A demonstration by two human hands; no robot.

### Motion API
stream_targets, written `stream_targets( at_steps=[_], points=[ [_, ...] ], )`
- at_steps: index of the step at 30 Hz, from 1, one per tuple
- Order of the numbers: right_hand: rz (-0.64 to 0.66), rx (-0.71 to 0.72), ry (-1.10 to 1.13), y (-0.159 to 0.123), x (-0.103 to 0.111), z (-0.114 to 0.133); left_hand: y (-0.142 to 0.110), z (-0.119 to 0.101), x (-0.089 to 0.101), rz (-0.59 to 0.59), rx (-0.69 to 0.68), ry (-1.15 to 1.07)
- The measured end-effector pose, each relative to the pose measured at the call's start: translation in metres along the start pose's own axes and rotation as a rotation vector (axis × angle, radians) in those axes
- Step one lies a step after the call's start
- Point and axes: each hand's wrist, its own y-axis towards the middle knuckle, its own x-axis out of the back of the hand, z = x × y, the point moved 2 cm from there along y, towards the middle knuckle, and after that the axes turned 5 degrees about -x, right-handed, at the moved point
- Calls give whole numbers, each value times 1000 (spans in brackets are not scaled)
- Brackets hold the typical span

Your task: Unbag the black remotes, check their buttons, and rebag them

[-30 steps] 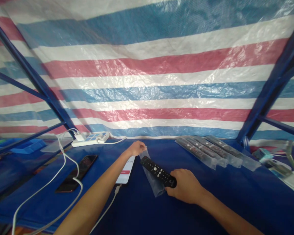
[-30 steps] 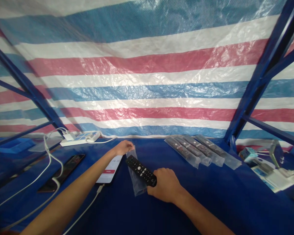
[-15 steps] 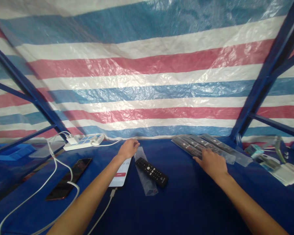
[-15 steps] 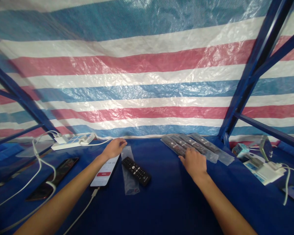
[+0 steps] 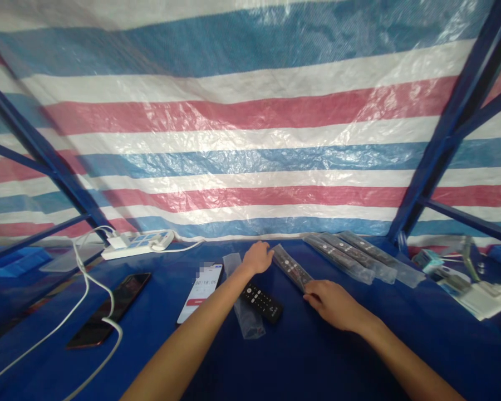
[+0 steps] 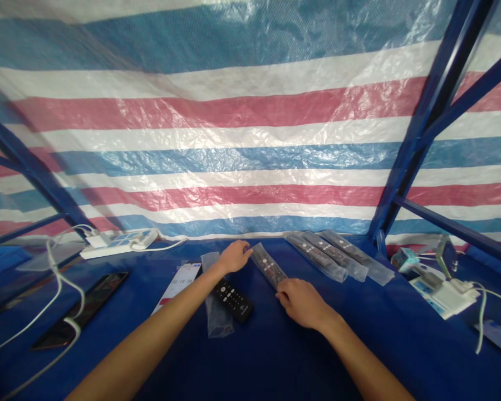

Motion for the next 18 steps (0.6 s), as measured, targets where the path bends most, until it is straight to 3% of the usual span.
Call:
stream_targets(
  at_steps=[3,9,18],
  points=[
    [-16,30,81,-2,3,-1,9,2,-10,11,78,-22],
    [-154,-37,120,-3,10,-21,15,2,-16,5,160,-38],
    [-223,-73,141,-4,12,-30,16,-7,-13,-48,136,-21]
  ],
)
